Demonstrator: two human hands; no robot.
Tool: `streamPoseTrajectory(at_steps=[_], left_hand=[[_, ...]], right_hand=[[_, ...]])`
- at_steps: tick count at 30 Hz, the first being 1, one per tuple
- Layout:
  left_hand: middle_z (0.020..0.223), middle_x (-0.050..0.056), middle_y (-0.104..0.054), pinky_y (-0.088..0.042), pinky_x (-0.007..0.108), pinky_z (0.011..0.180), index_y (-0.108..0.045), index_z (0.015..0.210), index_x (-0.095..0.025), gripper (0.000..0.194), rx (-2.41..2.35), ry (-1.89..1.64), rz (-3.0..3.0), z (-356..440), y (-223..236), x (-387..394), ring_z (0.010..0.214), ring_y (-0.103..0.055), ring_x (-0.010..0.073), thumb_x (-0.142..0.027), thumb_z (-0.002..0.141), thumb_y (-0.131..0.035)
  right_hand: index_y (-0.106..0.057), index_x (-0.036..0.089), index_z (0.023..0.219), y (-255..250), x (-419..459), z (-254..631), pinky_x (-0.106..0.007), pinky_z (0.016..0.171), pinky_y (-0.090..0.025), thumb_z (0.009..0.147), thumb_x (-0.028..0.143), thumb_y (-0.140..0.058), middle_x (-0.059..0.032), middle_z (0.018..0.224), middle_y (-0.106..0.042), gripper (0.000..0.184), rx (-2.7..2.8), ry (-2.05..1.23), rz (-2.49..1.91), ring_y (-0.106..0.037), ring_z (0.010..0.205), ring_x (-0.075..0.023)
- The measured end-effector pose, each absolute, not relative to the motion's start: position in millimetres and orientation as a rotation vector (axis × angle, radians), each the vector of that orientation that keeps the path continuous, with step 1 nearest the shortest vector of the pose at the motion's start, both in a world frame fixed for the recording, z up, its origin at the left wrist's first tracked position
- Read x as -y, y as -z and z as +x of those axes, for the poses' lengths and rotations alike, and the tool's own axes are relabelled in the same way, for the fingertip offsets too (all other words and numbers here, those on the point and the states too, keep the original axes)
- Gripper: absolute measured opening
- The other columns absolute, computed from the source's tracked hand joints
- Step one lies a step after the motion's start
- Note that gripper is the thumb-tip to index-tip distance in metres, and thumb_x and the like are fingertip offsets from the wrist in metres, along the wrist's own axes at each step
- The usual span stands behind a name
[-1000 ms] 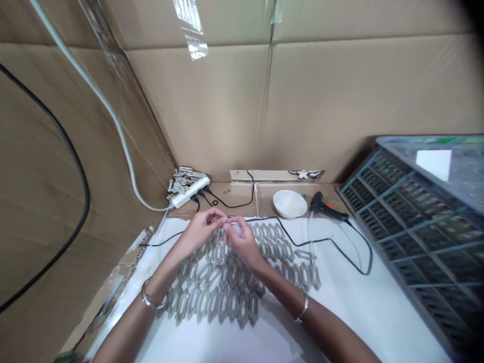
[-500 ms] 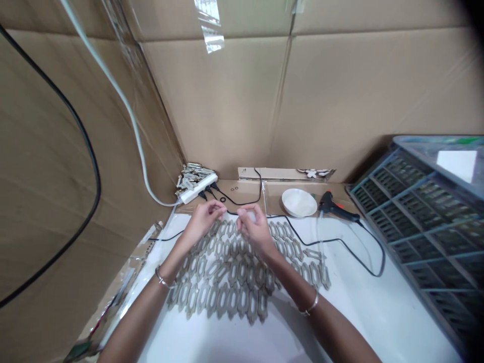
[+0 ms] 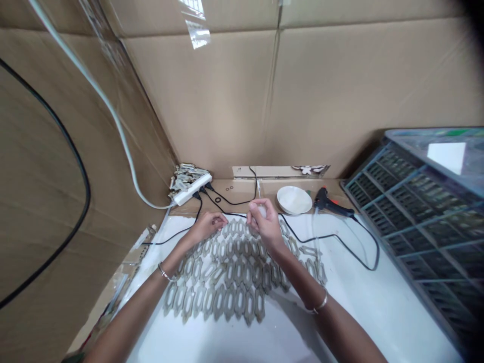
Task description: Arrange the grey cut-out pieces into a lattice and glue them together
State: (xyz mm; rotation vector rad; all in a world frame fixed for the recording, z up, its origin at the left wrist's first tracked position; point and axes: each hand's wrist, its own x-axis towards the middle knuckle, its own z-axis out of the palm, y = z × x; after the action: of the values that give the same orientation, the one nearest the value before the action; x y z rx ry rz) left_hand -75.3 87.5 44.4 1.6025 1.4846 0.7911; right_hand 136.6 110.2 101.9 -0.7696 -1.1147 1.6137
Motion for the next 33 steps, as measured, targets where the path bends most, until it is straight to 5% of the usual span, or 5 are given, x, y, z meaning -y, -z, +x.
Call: streamPoseTrajectory(at_steps=[18,25,33], left_hand=[[0.082,0.002,-0.059,-0.042,0.026,0.067,-0.068,0.095,-0.017,0.023,-1.662,-0.819,1.865,-66,-39,-82,0.069,-0.053,0.0152,-0.033,0.079,-0.067],[0.081,0.002,-0.062,-0.041,0.023,0.062,-0.063,0.096,-0.016,0.035,-1.475,-1.152,1.403,-36,-85,-76,0.067,-0.054,0.0133,-0.049,0.087,-0.056],[0.067,-0.001,-0.061,-0.042,0.023,0.059,-0.062,0.079,-0.015,0.041,-1.343,-1.063,1.258,-21,-126,-67,0.061,-0.054,0.0117,-0.054,0.074,-0.070]], right_hand=[[-0.048,0.021,0.095,-97,-114,140,-0.017,0.036,-0.018,0.079,0.052,-0.066,0.0067,0.052,-0.057,0.039,1.145,-1.666,-0.808,-0.029,0.035,-0.0041],[-0.046,0.021,0.075,-94,-110,136,-0.018,0.035,-0.021,0.074,0.055,-0.068,0.0056,0.047,-0.057,0.041,1.292,-1.729,-0.846,-0.032,0.034,-0.0052],[-0.050,0.020,0.071,-90,-103,139,-0.020,0.043,-0.031,0.079,0.044,-0.066,0.0080,0.043,-0.049,0.030,1.522,-1.641,-0.822,-0.039,0.039,-0.0080]])
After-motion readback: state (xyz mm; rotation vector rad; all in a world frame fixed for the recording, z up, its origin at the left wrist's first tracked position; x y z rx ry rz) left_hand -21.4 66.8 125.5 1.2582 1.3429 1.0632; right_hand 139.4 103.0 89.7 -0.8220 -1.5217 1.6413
